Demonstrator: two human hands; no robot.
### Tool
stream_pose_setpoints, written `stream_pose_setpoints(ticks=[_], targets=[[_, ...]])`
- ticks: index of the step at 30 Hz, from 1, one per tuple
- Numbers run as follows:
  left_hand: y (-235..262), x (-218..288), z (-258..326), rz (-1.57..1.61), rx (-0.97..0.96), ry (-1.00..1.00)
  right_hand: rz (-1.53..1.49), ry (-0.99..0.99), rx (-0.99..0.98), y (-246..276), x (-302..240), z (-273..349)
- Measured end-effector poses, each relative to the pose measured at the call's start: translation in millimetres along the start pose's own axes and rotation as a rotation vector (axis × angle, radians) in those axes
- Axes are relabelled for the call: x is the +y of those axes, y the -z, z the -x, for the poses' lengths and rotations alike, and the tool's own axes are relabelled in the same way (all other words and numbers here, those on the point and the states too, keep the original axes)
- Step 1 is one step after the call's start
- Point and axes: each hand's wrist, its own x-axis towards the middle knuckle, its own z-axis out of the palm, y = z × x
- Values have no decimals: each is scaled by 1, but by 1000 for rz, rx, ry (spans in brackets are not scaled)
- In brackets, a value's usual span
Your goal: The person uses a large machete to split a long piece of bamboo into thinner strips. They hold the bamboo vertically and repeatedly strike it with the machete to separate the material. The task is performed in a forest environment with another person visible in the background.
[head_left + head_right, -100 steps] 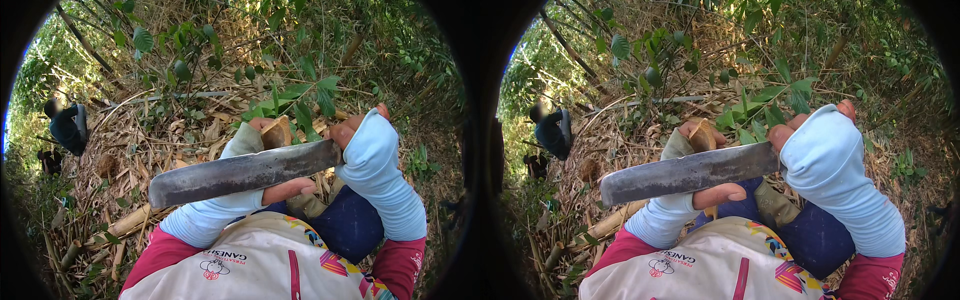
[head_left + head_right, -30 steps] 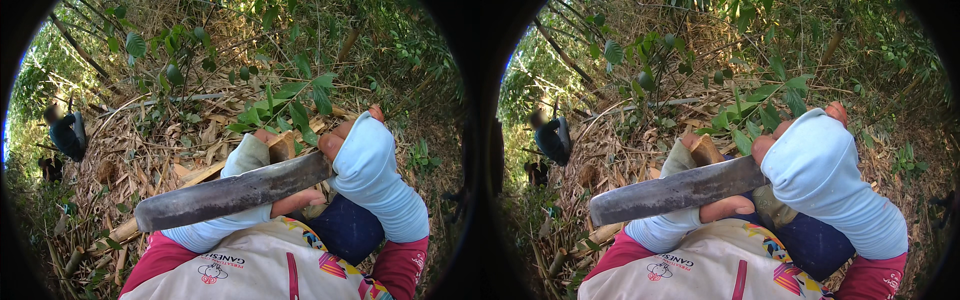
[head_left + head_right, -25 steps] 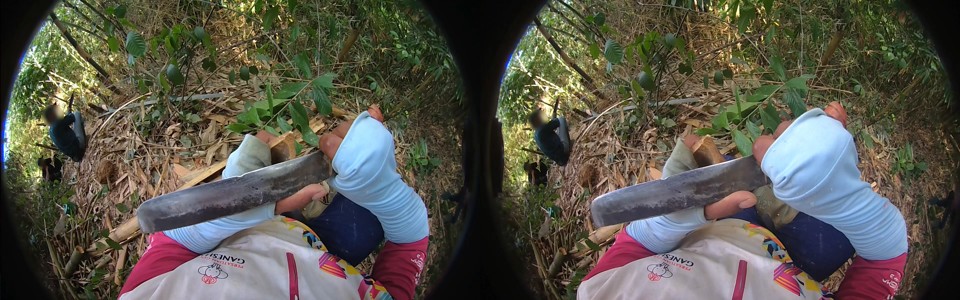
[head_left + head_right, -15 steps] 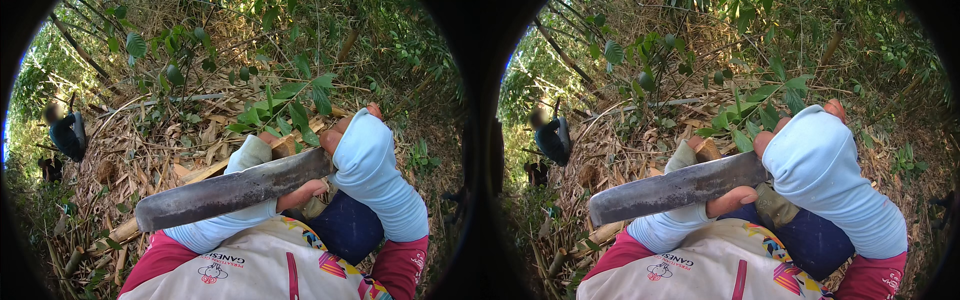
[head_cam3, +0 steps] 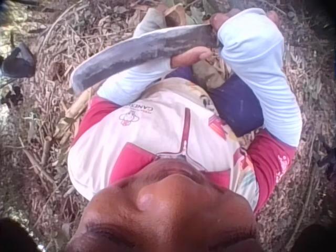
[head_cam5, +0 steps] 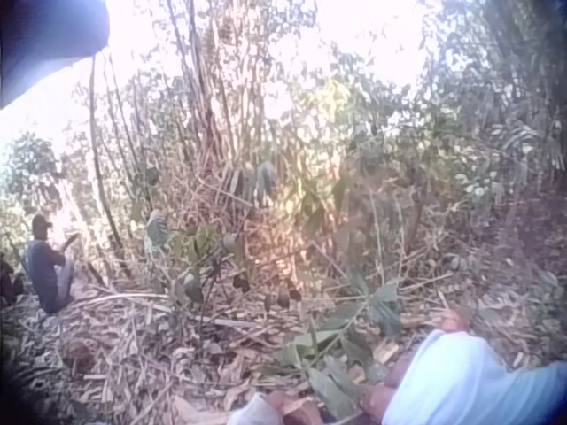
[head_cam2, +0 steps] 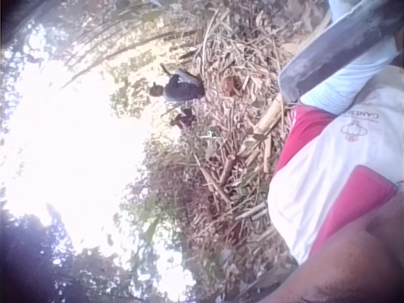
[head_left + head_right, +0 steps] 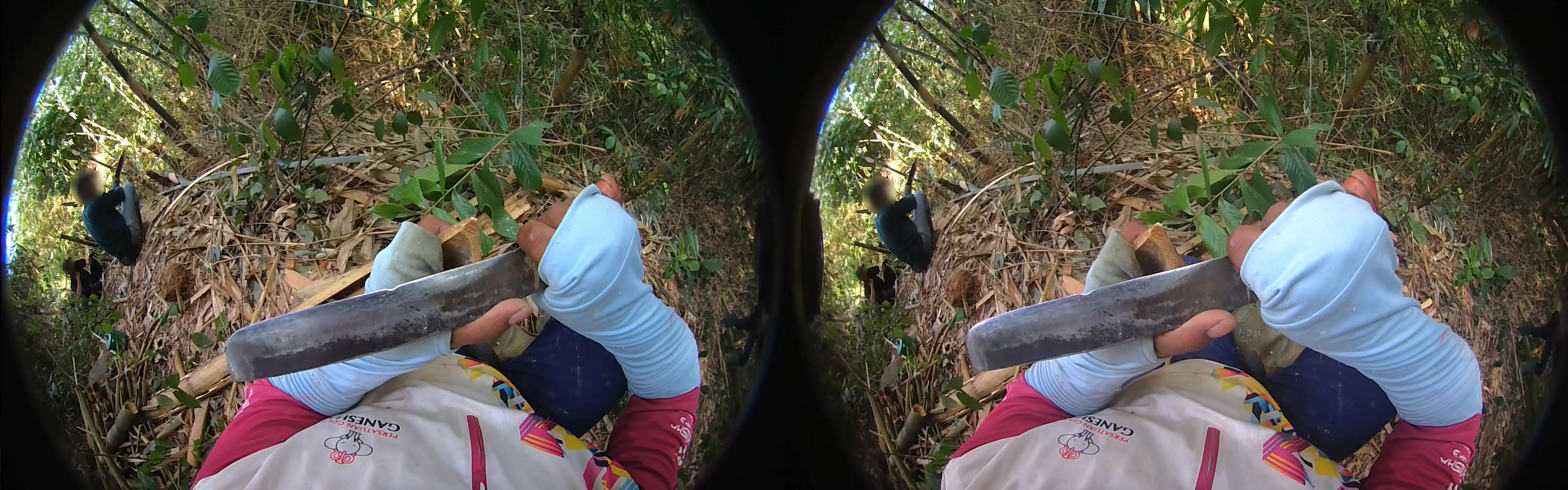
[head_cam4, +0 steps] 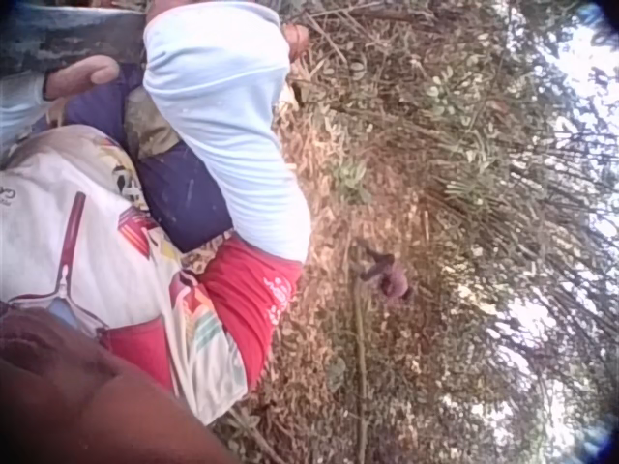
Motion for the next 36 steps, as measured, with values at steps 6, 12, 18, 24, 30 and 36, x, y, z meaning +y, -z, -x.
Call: stream_pose_setpoints(ticks=[6, 12, 18, 24, 30, 36], targets=[[-3, 10, -3, -313, 18, -39, 84, 28, -23, 0, 3, 1], [-3, 10, -2, -192, 8, 78, 187, 67, -46, 3, 6, -1], [3, 9, -1, -446, -104, -38, 148, 62, -21, 4, 6, -1], [7, 4, -2, -606, -155, -120, 21, -9, -33, -2, 2, 3], [2, 2, -4, -292, -84, 41, 25, 2, -42, -3, 5, 6], [1, -11, -4, -267, 50, -110, 37, 0, -59, -5, 3, 4]])
